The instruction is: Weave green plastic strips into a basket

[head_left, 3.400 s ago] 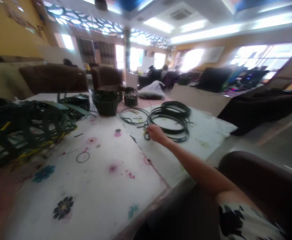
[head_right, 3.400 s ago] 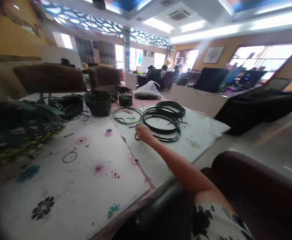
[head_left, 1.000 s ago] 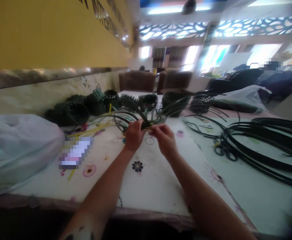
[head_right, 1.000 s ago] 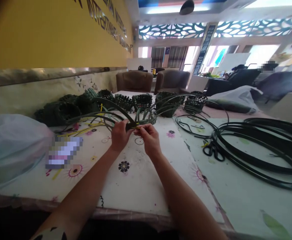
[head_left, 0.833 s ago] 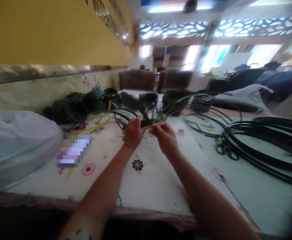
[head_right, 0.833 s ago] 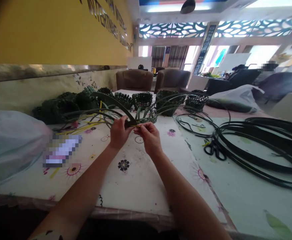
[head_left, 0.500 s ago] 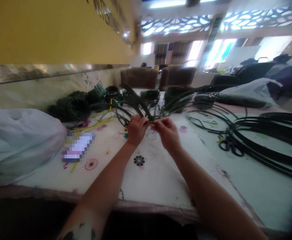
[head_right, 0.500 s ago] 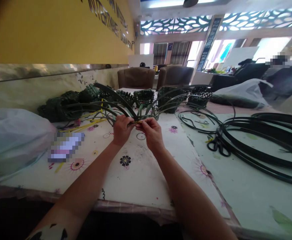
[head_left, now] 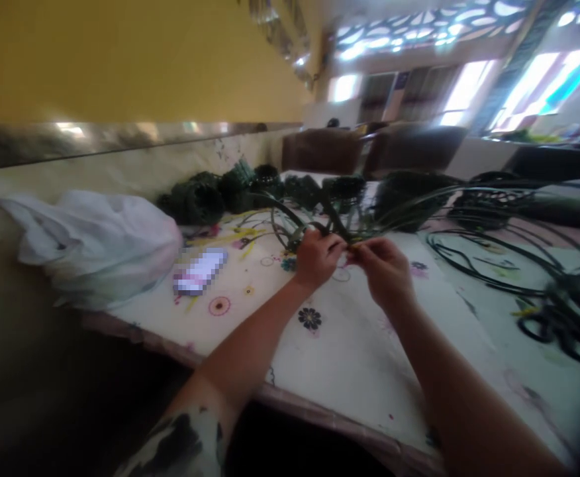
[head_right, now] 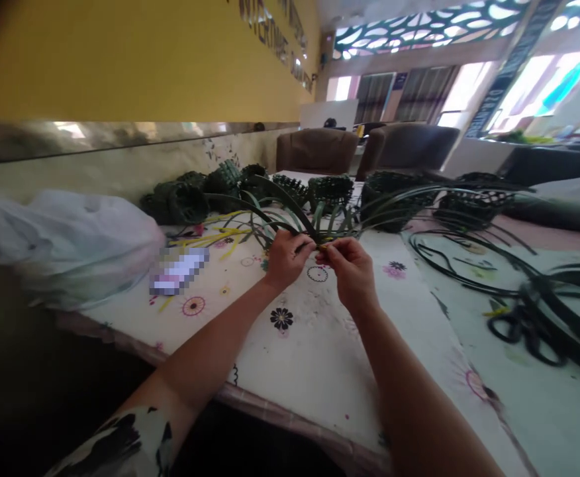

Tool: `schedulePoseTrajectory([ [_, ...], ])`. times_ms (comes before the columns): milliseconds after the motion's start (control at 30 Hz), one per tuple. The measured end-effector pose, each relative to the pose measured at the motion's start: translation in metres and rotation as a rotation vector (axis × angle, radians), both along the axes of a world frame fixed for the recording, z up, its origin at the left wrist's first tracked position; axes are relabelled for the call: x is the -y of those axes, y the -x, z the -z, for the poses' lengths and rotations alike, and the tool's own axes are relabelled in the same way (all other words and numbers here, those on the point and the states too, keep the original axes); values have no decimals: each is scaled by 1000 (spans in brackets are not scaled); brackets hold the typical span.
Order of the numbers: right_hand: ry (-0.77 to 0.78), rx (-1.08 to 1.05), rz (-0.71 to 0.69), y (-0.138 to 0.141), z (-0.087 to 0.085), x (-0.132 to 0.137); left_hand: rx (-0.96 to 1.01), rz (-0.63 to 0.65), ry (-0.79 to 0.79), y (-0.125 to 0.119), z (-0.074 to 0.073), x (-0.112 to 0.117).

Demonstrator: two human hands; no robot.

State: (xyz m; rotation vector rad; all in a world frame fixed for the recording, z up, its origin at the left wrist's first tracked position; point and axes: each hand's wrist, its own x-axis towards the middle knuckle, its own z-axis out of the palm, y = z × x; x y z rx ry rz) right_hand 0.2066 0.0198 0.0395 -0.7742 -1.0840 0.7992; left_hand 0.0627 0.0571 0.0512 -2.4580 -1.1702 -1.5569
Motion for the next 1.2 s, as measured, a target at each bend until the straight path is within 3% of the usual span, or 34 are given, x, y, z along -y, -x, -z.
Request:
schedulePoseTrajectory([
  [200,-40,112,-6,-2,-6,2,42,-41,74,-5,2,3],
  [567,-8,393,207,0,-9,9,88,4,121,-4,0,4],
  [733,-249,753,397,0,-14,13,114,-19,156,-5,1,4],
  [1000,-78,412,180,-9,-12,5,185,80,160,-4,1,-1],
  [1200,-35,334,180,-6,-16,5,245,80,151,-6,4,1],
])
